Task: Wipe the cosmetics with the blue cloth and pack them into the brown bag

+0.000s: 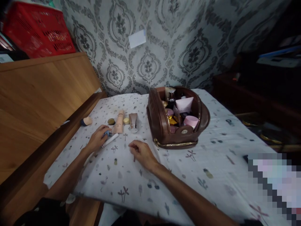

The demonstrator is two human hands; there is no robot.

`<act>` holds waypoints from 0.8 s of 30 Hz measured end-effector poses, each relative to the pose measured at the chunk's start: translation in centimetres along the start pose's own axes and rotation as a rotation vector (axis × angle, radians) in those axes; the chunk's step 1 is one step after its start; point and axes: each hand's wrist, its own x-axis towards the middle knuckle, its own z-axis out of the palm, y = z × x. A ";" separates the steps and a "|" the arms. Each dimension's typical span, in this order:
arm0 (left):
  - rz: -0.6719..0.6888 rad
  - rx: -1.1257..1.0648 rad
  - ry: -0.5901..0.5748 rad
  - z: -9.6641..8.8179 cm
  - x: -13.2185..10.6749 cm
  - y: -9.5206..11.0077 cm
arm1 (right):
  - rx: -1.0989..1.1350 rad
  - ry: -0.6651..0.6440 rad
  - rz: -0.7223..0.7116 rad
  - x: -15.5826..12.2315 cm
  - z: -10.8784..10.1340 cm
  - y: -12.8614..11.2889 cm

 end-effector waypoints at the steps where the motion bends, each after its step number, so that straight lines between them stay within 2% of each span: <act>1: -0.024 0.014 0.021 -0.1 -0.4 0.8 | 0.000 -0.001 -0.001 0.0 0.0 0.1; 3: -0.035 0.042 0.006 -0.3 -1.3 2.2 | -0.001 -0.003 -0.004 -0.1 0.1 0.2; 6: -0.028 0.109 -0.105 -0.4 -2.5 3.5 | -0.015 0.009 -0.018 -0.1 0.1 0.1; 9: -0.035 0.136 -0.177 -0.3 -3.1 3.9 | -0.055 0.019 -0.028 -0.2 0.0 -0.1; 12: 0.000 0.044 -0.206 -0.2 -3.1 4.2 | -0.055 0.031 -0.018 -0.3 0.1 -0.1; 16: 0.043 -0.247 -0.169 0.6 -2.6 6.3 | 0.060 -0.005 0.030 -0.1 0.3 0.6; 19: 0.072 -0.446 -0.084 1.9 -1.9 8.9 | 0.223 -0.076 -0.012 0.3 0.3 1.1; 22: 0.052 -0.523 0.025 3.2 -0.9 11.1 | 0.399 -0.065 -0.023 0.7 0.0 1.1; 24: 0.050 -0.524 0.055 3.6 -0.1 11.9 | 0.473 -0.026 0.013 0.8 -0.4 1.0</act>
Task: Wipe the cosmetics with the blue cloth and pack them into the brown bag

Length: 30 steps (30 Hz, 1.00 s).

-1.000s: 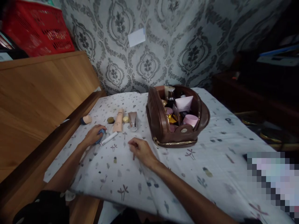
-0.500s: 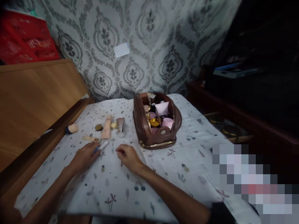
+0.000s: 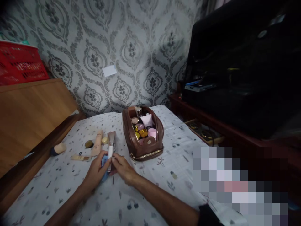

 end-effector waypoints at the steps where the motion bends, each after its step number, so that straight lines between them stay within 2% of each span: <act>1: 0.009 0.007 -0.001 0.3 0.4 0.1 | 0.013 0.027 0.007 0.0 -0.2 -0.2; 4: 0.029 0.047 0.021 0.7 1.6 0.2 | -0.031 0.079 0.002 0.0 -0.5 -0.5; 8: 0.058 0.059 0.154 1.3 3.1 -0.4 | -0.151 0.043 0.009 -0.1 -0.8 -0.8; 14: 0.159 0.090 0.098 1.5 3.9 -1.7 | -0.266 -0.026 0.064 -0.1 -1.1 -1.0; 17: 0.100 0.053 0.088 0.9 3.6 -2.3 | -0.254 -0.031 0.042 -0.2 -1.1 -1.4; 23: -0.062 -0.109 0.041 -0.3 3.3 -3.2 | -0.248 0.152 0.135 -0.2 -1.3 -2.1; 27: -0.172 -0.207 0.052 -0.4 3.3 -3.7 | -0.418 0.169 -0.018 0.0 -1.7 -2.0; 30: -0.217 -0.308 0.071 -0.2 2.8 -3.4 | -0.614 0.124 -0.106 -0.4 -1.6 -2.2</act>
